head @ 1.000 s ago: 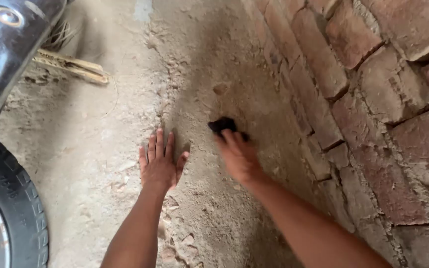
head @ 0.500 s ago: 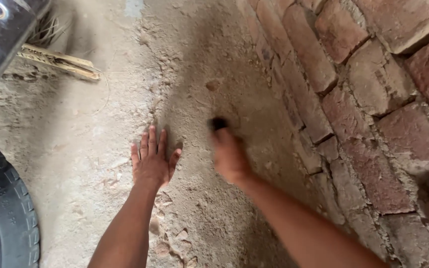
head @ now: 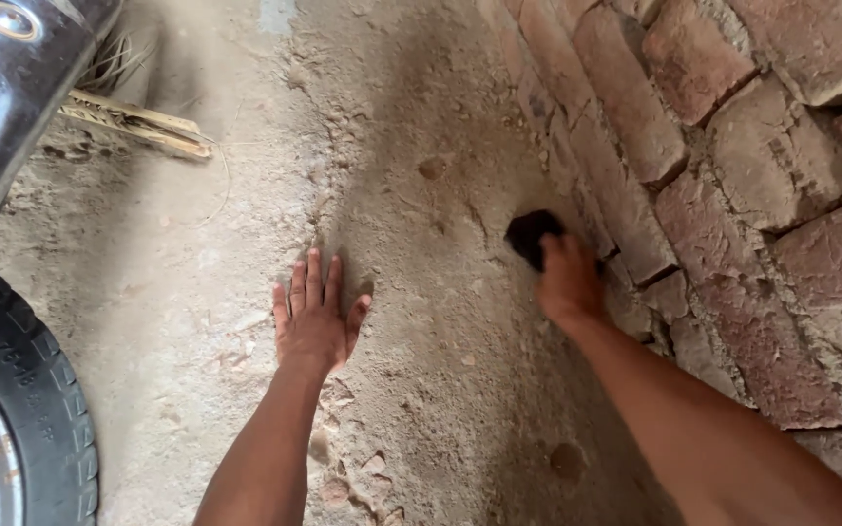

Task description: The recorder uses a black cloth to wipe dust or debris from a dirt or concrete floor next to a motorcycle and a brick wall.

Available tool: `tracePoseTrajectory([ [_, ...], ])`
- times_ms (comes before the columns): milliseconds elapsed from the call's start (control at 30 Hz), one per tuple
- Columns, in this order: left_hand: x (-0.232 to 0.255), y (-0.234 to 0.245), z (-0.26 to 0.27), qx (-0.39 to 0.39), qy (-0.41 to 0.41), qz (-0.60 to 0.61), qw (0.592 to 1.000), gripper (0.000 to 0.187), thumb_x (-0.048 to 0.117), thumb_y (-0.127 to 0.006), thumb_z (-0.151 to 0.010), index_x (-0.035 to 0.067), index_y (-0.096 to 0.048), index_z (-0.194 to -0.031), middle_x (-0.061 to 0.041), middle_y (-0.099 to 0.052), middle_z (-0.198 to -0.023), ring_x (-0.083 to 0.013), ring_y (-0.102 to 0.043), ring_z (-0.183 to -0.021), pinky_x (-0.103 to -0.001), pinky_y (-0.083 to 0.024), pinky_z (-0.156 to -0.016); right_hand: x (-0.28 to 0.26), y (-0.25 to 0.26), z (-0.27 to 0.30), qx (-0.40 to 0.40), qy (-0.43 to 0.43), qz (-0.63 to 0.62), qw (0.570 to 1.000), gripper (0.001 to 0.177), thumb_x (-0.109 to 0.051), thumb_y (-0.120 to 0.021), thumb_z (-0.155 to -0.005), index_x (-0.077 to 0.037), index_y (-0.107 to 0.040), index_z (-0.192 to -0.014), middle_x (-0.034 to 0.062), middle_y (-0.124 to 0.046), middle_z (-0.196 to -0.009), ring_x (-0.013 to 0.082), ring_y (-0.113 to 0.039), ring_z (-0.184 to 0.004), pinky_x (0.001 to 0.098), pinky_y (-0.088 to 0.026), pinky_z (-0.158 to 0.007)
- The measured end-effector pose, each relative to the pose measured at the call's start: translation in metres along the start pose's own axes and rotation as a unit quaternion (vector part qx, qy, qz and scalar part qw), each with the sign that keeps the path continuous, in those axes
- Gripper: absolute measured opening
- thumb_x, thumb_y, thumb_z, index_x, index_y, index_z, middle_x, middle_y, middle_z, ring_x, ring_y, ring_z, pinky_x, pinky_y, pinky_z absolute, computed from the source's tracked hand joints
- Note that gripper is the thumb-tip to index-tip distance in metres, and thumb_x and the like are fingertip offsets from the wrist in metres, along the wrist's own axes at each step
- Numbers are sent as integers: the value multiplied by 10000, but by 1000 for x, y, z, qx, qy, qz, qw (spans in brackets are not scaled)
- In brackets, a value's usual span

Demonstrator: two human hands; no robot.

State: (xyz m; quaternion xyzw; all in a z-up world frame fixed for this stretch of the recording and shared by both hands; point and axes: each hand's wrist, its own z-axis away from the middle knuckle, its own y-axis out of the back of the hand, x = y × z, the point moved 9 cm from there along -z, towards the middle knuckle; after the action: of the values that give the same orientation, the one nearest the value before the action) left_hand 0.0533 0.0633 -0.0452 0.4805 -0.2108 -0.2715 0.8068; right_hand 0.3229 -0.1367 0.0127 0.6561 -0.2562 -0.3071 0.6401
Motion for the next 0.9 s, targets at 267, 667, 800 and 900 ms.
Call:
tracePoseTrajectory([
  [267, 0, 4, 2, 38, 0, 16, 999, 791, 680, -119, -982, 267, 94, -1622, -7, 201, -1694, -222, 180, -1547, -479, 98, -1232, -158, -19, 21, -118, 128, -149, 973, 442, -23, -596, -913, -98, -582, -1348, 135, -514, -1395, 296, -553, -1219, 436, -507, -1007],
  [667, -1, 5, 5, 19, 6, 25, 999, 781, 663, -150, -989, 283, 106, -1621, 13, 218, -1695, -205, 197, -1544, -469, 105, -1234, -72, -4, -18, -132, -57, -121, 982, 445, -195, -573, -1029, -46, -508, -1443, 183, -504, -1380, 355, -551, -1222, 467, -520, -987],
  [800, -1, 6, 4, 24, -3, 25, 999, 788, 664, -153, -993, 268, 96, -1628, 0, 200, -1701, -220, 178, -1553, -470, 103, -1237, -99, -22, -36, -56, -11, -21, 998, 668, -21, -735, -846, 2, -436, -1443, 230, -326, -1509, 405, -387, -1337, 466, -421, -1072],
  [900, 0, 16, 9, 36, -9, 66, 997, 792, 645, -285, -1022, 266, 76, -1617, -5, 184, -1710, -226, 167, -1561, -496, 85, -1247, -164, -33, -19, -52, 103, -66, 991, 629, 8, -669, -856, -26, -462, -1449, 221, -401, -1461, 376, -430, -1348, 477, -428, -1112],
])
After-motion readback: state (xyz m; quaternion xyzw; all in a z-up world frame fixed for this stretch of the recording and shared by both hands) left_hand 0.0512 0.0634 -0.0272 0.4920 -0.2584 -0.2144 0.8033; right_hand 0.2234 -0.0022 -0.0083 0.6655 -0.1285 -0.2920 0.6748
